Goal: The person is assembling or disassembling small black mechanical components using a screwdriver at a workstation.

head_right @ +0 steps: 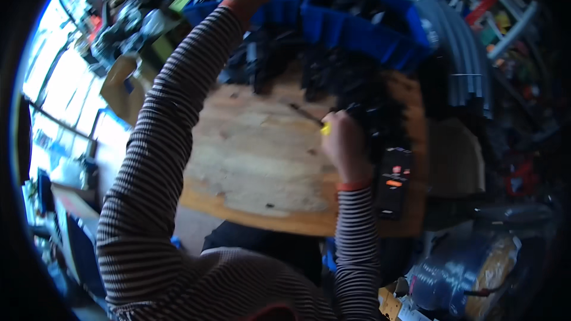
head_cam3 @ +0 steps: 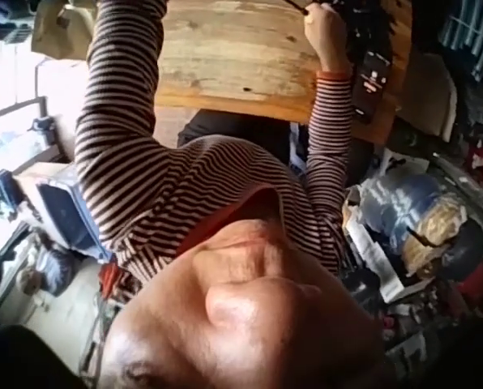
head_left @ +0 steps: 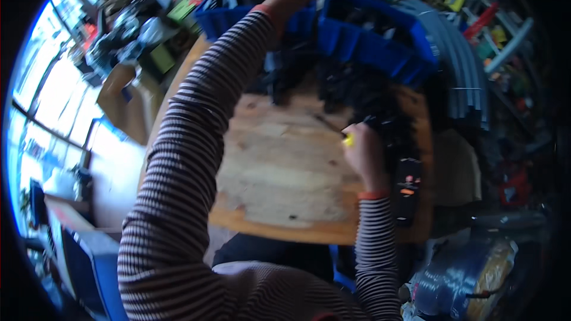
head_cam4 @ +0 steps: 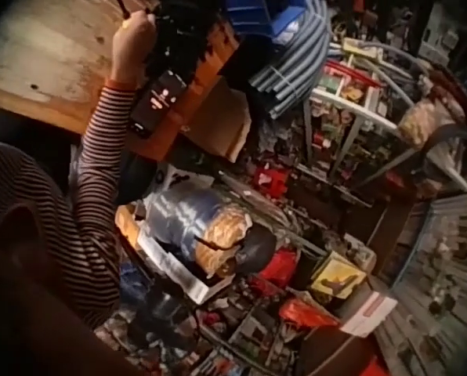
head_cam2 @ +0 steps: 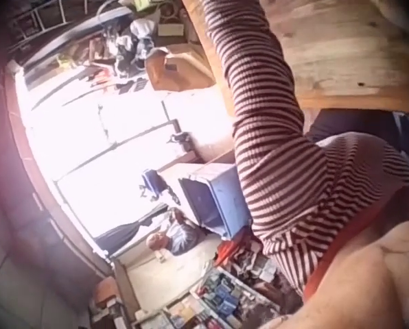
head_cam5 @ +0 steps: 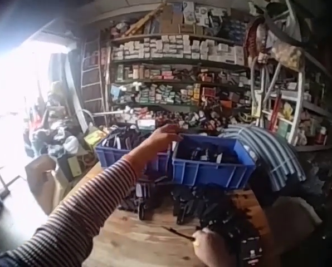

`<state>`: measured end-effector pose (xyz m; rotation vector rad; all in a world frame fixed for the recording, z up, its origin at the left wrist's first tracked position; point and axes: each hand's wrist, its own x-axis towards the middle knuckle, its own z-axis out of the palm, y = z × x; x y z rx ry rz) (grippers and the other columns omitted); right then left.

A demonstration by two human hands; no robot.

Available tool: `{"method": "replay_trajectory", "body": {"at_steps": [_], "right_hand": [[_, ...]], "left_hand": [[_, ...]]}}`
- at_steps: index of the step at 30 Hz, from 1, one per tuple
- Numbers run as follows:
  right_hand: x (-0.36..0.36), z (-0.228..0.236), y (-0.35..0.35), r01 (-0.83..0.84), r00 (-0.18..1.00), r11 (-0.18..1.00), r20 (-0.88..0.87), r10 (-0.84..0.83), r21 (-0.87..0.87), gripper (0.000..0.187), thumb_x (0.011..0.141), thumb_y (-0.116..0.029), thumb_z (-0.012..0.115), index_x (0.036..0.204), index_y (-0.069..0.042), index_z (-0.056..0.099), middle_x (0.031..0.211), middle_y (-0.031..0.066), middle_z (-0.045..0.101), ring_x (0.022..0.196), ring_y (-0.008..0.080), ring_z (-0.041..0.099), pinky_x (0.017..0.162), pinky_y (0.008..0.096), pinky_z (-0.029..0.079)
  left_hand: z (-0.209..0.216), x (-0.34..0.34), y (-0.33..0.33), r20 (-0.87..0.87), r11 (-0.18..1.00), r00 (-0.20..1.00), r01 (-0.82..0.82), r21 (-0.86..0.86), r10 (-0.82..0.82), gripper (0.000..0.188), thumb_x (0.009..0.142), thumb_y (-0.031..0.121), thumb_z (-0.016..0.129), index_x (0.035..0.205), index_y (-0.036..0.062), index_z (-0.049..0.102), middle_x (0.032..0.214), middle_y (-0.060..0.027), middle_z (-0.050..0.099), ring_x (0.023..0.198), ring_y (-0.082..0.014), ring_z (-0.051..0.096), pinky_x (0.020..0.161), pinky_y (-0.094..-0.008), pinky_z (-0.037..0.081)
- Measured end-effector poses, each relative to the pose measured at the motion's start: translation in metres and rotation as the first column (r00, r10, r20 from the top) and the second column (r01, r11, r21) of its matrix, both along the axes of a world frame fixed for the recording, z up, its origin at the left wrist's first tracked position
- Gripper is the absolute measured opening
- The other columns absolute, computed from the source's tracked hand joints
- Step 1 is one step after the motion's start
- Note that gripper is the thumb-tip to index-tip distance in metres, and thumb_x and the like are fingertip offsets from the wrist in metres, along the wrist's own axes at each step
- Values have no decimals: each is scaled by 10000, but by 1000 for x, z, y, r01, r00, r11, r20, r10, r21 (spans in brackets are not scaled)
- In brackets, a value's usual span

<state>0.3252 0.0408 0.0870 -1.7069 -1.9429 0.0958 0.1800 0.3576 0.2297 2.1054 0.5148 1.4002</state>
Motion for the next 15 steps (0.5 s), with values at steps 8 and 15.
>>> {"method": "replay_trajectory", "body": {"at_steps": [8,15], "right_hand": [[-16,-19,-32,101,993,973,-40,-111,-206,169,717,-67,699,870,-8,657,865,181,656,830,349,637,707,370,504],[-31,-40,-37,94,981,994,-163,-103,-64,142,727,-63,688,855,-11,660,839,156,667,794,335,638,711,361,503]], "left_hand": [[-149,-258,-201,-883,921,329,-311,233,335,252,853,119,630,1096,53,652,993,-134,656,948,-275,638,812,-354,508],[-180,-222,-295,-563,958,775,-235,167,288,255,839,34,586,1081,70,658,935,-100,649,867,-284,621,764,-367,516]]}}
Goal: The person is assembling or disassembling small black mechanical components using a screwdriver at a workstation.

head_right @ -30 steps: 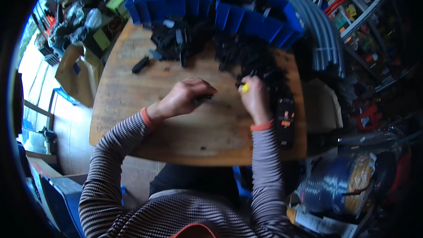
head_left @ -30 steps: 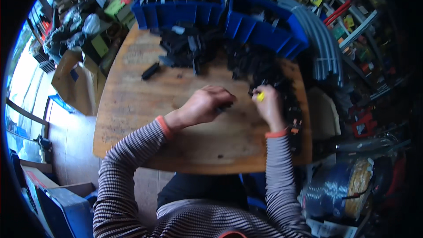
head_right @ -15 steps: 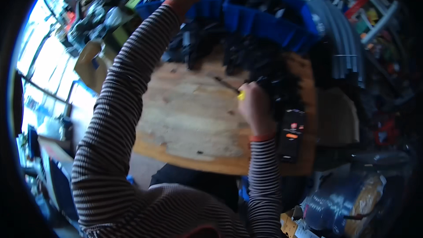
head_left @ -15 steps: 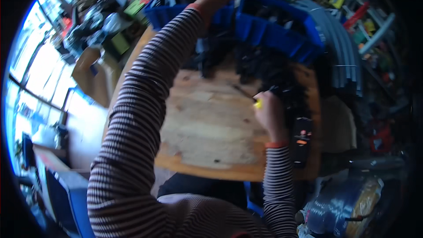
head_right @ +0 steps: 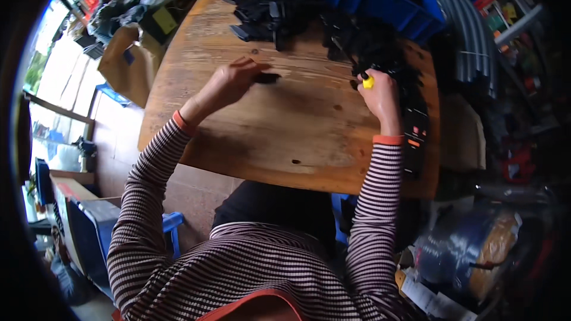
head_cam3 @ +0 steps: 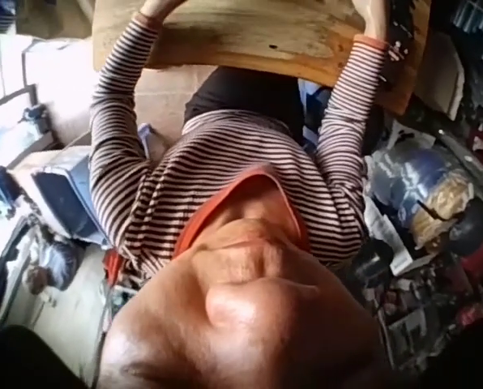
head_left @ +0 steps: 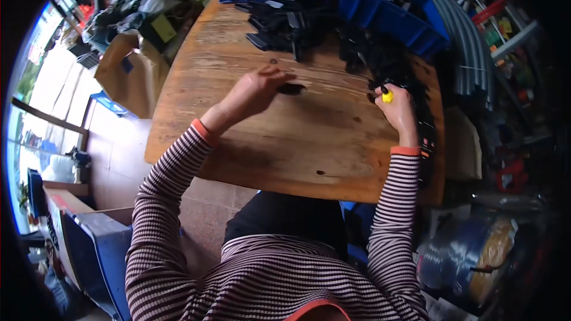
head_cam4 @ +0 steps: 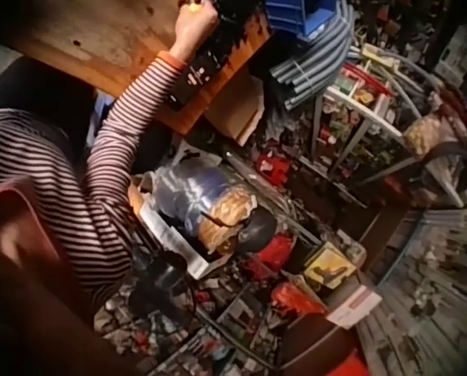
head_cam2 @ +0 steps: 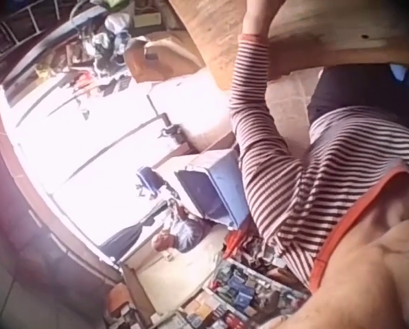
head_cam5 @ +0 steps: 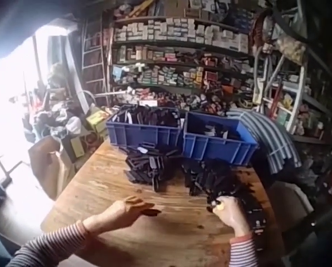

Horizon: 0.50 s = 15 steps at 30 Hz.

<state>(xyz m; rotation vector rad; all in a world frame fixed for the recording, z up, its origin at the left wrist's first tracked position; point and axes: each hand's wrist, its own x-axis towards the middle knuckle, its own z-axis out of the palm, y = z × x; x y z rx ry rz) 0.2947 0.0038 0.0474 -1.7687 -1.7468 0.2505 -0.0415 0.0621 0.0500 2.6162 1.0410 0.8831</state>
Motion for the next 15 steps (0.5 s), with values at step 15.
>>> {"method": "replay_trajectory", "body": {"at_steps": [15], "right_hand": [[-14,2,28,-92,927,992,355,119,-91,215,739,-68,706,923,9,627,872,177,635,814,346,621,709,375,495]], "left_hand": [[-17,59,-28,-191,854,864,496,155,-467,342,747,19,570,1066,91,668,1203,-103,575,1088,-259,541,873,-324,504]]}}
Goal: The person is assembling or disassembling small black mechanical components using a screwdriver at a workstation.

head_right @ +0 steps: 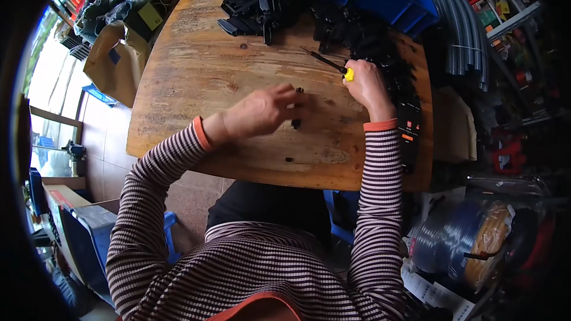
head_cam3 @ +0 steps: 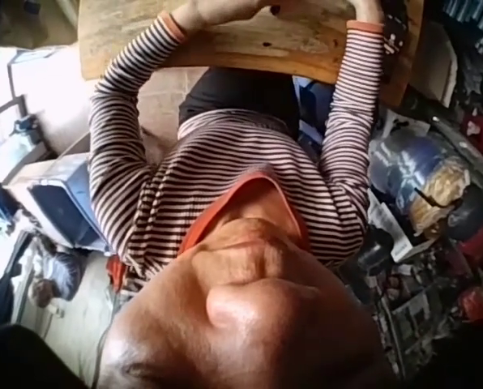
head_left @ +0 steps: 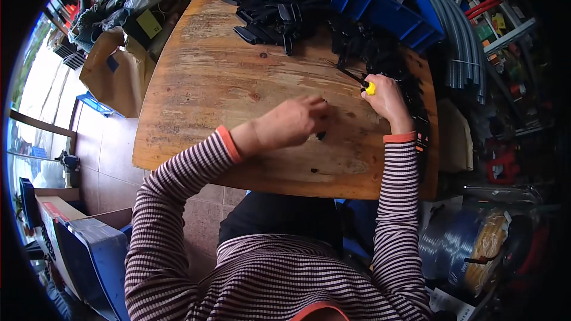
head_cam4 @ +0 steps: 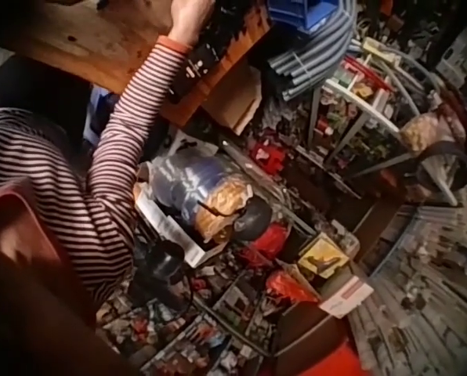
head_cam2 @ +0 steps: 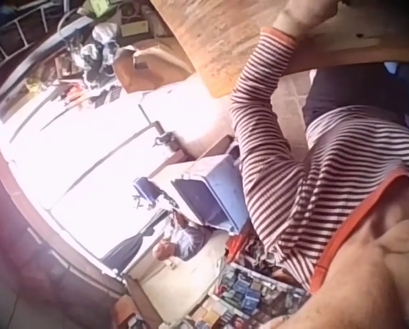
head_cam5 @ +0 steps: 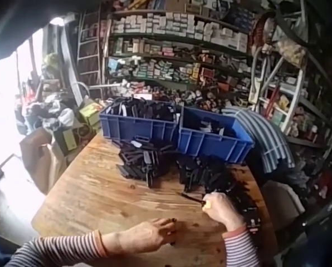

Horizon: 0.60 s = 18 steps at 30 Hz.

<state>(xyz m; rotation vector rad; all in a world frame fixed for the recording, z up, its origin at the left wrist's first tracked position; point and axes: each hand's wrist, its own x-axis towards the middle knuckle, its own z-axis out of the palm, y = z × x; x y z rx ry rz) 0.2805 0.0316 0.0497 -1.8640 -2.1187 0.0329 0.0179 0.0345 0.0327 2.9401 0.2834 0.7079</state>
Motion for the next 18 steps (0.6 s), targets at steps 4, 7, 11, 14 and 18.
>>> {"method": "replay_trajectory", "body": {"at_steps": [4,7,11,14,18], "right_hand": [[-41,1,-8,-75,944,996,-318,90,57,183,754,-65,716,884,2,607,839,165,649,764,339,640,663,380,508],[-91,-8,-26,-151,795,976,-567,214,157,137,755,-26,691,840,-15,584,778,132,635,700,325,633,609,364,496],[-106,-33,-22,-190,890,945,-360,281,267,127,744,12,665,818,-33,572,743,114,615,699,311,629,594,364,488],[-112,-42,-20,-198,910,941,-306,281,275,128,738,19,653,812,-39,565,755,115,616,703,320,623,592,371,486],[-117,-41,-15,-273,920,935,-223,322,226,118,756,13,646,816,-39,559,775,113,617,693,302,621,594,366,484]], "left_hand": [[-22,-18,-17,-11,992,999,35,118,-34,323,754,86,583,1069,53,646,1202,-136,556,1103,-282,539,872,-330,510],[-31,-23,-16,21,991,999,28,131,-31,324,752,122,589,1058,24,630,1189,-156,545,1108,-296,539,865,-337,517],[-43,-28,-8,-1,995,999,42,92,-42,295,744,128,591,1013,12,623,1160,-161,547,1102,-304,546,860,-337,521],[-50,-35,-4,46,993,998,41,115,-47,301,734,130,586,1006,5,612,1151,-162,548,1092,-294,554,853,-329,520],[-53,-43,-1,-36,996,998,52,73,-49,326,724,133,580,1024,8,609,1162,-160,549,1100,-285,554,856,-330,519]]}}
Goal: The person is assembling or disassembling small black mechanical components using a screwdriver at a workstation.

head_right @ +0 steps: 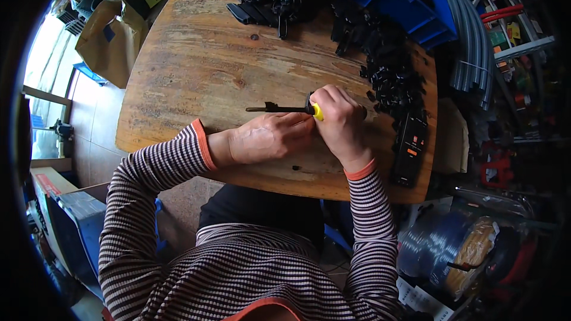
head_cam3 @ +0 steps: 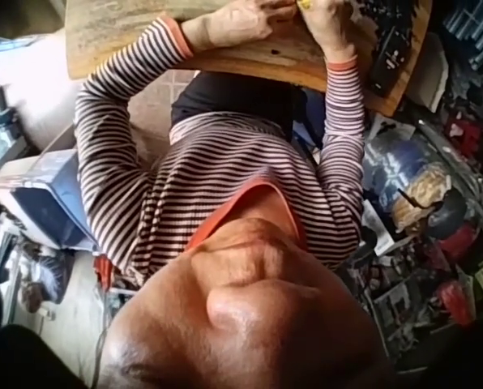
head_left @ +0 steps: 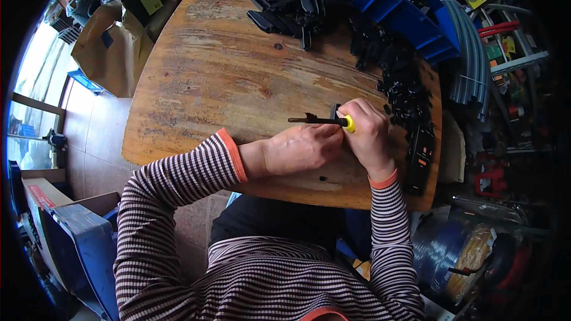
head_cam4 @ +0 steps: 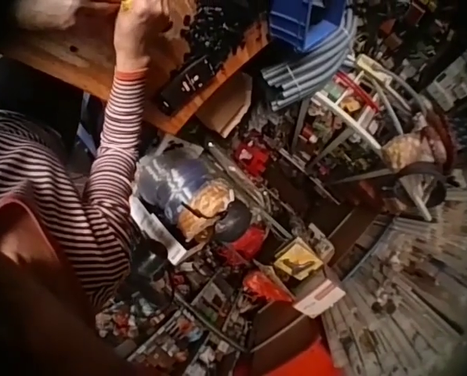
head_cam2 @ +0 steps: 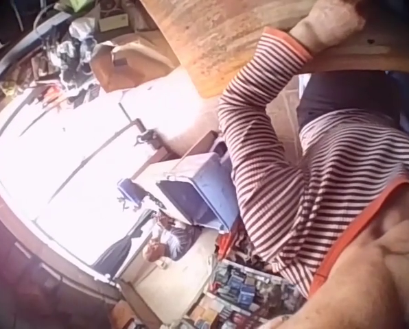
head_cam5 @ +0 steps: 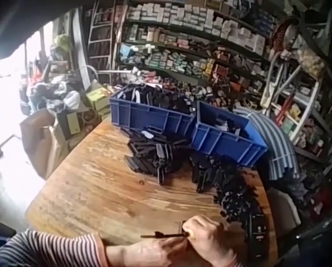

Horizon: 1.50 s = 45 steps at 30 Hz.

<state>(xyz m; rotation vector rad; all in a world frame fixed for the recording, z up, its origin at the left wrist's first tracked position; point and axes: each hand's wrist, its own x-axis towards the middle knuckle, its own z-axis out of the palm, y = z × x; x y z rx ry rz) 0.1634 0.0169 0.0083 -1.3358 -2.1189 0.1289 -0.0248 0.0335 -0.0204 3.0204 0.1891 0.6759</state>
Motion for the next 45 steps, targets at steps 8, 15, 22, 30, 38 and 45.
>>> {"method": "replay_trajectory", "body": {"at_steps": [8,15,22,30,38,45], "right_hand": [[-17,27,24,-49,718,999,-695,34,-2,91,838,-56,659,816,-33,574,779,51,626,653,115,568,586,256,462],[42,42,31,186,678,980,-713,-181,-72,113,848,-125,680,836,-40,606,735,56,641,584,96,558,563,217,453],[100,34,1,556,812,829,257,-525,-65,227,758,-170,741,900,-29,635,918,176,651,804,384,613,697,400,512],[89,41,-19,539,838,825,210,-504,-169,230,761,-117,726,942,-28,616,891,170,634,865,353,617,735,410,505],[87,50,-19,376,889,913,-217,-404,-159,185,780,-93,722,868,-18,578,754,149,631,722,330,643,605,355,491],[49,39,-12,163,958,980,-219,-185,-114,166,786,-75,716,845,-19,572,703,142,619,663,300,644,567,334,478]], "left_hand": [[7,3,3,-3,999,1000,16,35,-16,353,757,143,551,1085,20,598,1202,-148,549,1121,-285,549,889,-333,510],[27,22,15,42,990,999,22,138,-28,370,793,122,538,1157,90,594,1213,-114,539,1151,-252,524,904,-357,487],[43,39,71,87,943,968,-204,-261,234,254,775,102,614,1024,83,566,1017,-111,542,1023,-283,550,793,-382,485],[51,43,109,30,624,644,-727,-287,765,327,750,101,666,1039,57,519,949,-145,545,867,-326,583,709,-422,495],[41,41,24,58,792,825,-517,-325,562,444,723,75,679,1128,38,500,950,-160,546,872,-337,591,710,-431,494],[49,25,-23,34,840,917,-347,-418,396,435,711,84,681,1115,8,541,1045,-155,562,939,-307,578,746,-396,498]]}}
